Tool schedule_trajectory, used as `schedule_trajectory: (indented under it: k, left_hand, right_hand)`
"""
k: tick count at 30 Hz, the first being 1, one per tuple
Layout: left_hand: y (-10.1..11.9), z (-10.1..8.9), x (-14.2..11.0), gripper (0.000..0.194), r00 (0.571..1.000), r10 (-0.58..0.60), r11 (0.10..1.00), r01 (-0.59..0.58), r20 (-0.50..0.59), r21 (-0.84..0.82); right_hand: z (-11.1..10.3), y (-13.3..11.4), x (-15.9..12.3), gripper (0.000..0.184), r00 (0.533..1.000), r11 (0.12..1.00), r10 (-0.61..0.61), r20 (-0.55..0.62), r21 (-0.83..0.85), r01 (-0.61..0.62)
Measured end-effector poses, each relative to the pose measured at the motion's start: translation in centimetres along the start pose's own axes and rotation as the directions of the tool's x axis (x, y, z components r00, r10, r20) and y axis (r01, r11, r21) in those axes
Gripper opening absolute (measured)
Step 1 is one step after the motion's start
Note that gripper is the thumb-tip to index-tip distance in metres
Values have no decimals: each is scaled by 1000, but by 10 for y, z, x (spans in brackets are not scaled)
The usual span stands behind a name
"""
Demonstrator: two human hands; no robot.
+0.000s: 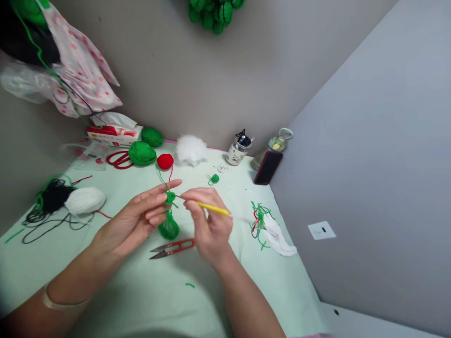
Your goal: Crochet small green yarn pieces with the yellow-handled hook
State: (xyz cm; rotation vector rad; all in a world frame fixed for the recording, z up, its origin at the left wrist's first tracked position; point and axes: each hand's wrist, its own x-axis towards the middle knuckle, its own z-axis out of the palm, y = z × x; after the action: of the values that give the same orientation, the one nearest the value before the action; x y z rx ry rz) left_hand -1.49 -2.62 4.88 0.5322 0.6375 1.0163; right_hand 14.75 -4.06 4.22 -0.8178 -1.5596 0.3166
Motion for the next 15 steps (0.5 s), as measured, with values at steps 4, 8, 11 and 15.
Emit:
schedule_trajectory:
  k: [4,8,11,15]
  left_hand:
    - [0,2,-3,36,995,97,991,-97,7,91]
    - [-5,7,-5,36,986,167,966,-164,6,200]
    - [-7,9,-6,35,977,212,959,-203,-29,199]
    - [-9,6,-4,40,990,139,988,-136,-41,68]
  right_hand:
    - [1,0,5,19,949,876,314,23,378,-299]
    - [8,0,3,18,961,913,271,54,303,-274]
    - [10,0,-2,24,979,958,201,41,200,-206]
    - [9,5,-11,40,997,997,-28,79,-67,33]
